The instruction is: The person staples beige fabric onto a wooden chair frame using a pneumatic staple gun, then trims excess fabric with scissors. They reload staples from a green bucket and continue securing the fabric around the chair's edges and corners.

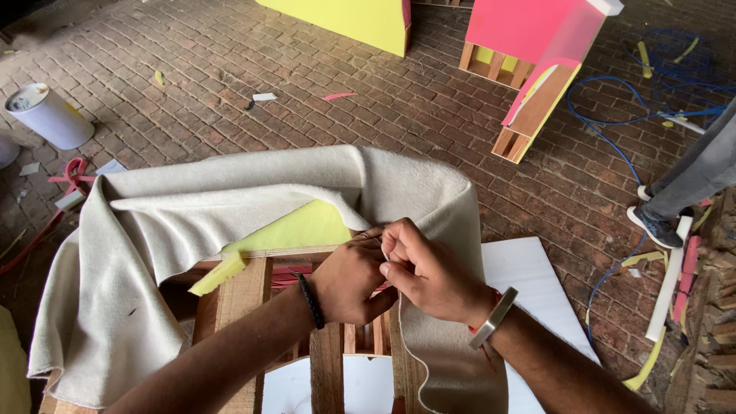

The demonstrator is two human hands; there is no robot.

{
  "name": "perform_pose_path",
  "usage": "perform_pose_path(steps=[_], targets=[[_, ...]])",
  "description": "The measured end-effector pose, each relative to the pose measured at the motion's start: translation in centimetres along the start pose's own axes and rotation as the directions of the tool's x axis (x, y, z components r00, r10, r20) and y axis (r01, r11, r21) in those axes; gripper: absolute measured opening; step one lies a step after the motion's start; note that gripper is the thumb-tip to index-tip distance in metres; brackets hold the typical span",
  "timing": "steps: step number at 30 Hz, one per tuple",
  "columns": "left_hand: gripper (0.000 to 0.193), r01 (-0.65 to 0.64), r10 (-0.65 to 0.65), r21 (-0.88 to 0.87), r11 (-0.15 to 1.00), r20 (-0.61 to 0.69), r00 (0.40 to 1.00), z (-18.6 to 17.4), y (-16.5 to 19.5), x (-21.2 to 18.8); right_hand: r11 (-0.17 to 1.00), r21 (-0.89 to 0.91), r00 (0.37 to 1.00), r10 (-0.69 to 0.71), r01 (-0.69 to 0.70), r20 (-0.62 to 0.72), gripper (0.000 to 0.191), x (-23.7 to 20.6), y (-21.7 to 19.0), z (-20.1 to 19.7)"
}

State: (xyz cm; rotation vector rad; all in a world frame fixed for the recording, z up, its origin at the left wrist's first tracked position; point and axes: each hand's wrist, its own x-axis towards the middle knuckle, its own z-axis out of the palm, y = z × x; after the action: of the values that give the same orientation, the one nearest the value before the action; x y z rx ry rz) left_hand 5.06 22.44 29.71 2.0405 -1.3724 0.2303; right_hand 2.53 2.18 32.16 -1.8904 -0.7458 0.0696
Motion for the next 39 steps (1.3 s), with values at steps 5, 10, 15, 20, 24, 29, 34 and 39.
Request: perform_pose_path(steps=[5, 10, 15, 20, 24, 29, 34, 39], targets=[[0.03, -0.09, 0.088, -0.014, 0.996, -0.104, 0.991, -1.0, -0.2, -1.0, 0.997, -0.054, 0.996, 0.054, -0.058, -0.067, 0.016, -0.3, 0.2, 0.1], [0.027, 0.406, -0.418, -0.23, 0.884, -0.005, 0.908, -2.1, -1.5, -0.7, 0.998, -0.068, 0.997, 0.008, -0.013, -0.08, 0.013, -0.6, 1.5, -0.4], [0.034, 0.504, -0.511, -0.082, 0.86, -0.097, 0.854, -1.8, -1.7, 5.3, 0.99, 0.022, 0.985, -0.135, 0.138, -0.106, 0.016, -0.9, 2.1, -0.2], [0.05, 0.52, -0.53, 0.101, 0.848, 0.196, 0.825, -0.6, -2.9, 10.8, 0.967, -0.198, 0.985, -0.17, 0.161, -0.029, 0.013, -0.7, 1.5, 0.2], [0.047, 0.5, -0.496, -0.002, 0.866, 0.125, 0.859, 0.6, -3.8, 9.5, 0.957, -0.245, 0.986, -0.167, 0.158, -0.019, 0.011, -0.9, 1.0, 0.8], [0.037, 0.54, -0.525, -0.119, 0.833, 0.133, 0.84, 1.6, -5.0, 8.2, 0.981, -0.038, 0.981, -0.191, 0.19, -0.036, 0.007, -1.5, 1.6, -1.4], [0.028, 0.627, -0.636, -0.445, 0.639, 0.152, 0.756, 2.5, -5.3, 7.7, 0.894, -0.428, 0.963, -0.219, 0.134, -0.156, 0.035, 0.3, 4.7, -12.0], [0.025, 0.486, -0.642, -0.724, 0.49, 0.077, 0.763, 1.7, -4.7, 6.6, 0.924, -0.366, 0.977, -0.037, 0.113, 0.209, 0.039, 3.6, 8.0, -14.8]])
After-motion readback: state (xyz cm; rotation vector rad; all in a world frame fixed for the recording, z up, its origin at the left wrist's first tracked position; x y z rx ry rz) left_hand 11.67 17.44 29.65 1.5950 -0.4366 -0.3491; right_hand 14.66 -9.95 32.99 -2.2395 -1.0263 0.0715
